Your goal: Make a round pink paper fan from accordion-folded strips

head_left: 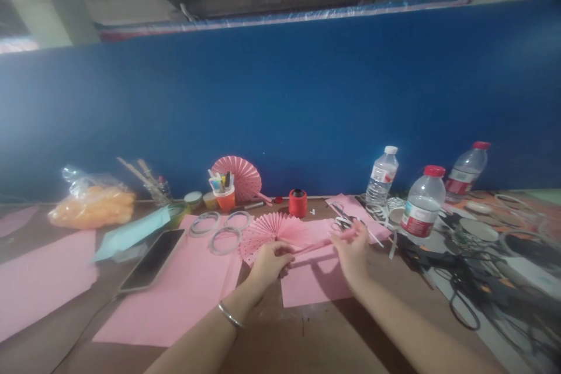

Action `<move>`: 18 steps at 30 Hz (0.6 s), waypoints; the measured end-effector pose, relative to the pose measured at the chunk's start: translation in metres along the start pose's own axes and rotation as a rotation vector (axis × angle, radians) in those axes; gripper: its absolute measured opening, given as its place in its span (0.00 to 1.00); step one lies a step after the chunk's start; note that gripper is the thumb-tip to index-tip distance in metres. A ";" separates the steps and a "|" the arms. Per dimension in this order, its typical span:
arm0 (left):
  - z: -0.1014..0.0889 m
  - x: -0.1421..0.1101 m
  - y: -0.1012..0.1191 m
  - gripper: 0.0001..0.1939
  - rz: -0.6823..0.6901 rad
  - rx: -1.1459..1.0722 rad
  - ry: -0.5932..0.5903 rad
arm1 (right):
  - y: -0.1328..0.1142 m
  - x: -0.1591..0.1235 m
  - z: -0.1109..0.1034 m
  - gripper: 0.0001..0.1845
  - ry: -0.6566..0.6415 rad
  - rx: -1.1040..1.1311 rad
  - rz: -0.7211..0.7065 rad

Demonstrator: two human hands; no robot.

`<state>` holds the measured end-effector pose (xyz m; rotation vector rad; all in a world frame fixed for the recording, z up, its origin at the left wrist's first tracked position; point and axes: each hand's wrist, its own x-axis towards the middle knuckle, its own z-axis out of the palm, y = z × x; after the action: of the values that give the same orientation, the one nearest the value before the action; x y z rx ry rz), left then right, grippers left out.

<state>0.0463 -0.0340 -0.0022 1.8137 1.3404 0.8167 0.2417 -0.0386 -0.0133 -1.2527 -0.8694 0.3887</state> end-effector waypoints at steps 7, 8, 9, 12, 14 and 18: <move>-0.004 -0.003 0.000 0.10 0.207 0.423 -0.014 | -0.004 -0.007 -0.004 0.10 -0.721 -0.430 -0.647; -0.003 -0.003 0.000 0.10 0.228 0.454 -0.024 | -0.003 -0.012 -0.001 0.08 -0.835 -0.425 -0.643; -0.003 -0.002 0.000 0.10 0.247 0.481 -0.033 | -0.001 -0.015 0.003 0.07 -0.906 -0.423 -0.629; -0.003 0.000 -0.001 0.10 0.288 0.559 -0.066 | 0.006 -0.017 0.009 0.07 -0.988 -0.445 -0.596; -0.003 0.001 0.001 0.09 0.309 0.606 -0.101 | 0.009 -0.014 0.010 0.07 -0.997 -0.464 -0.597; -0.004 0.002 0.006 0.10 0.333 0.709 -0.188 | 0.013 -0.008 0.010 0.08 -0.987 -0.469 -0.598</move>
<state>0.0464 -0.0324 0.0054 2.6413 1.3144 0.3172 0.2317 -0.0335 -0.0274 -1.1120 -2.2107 0.3128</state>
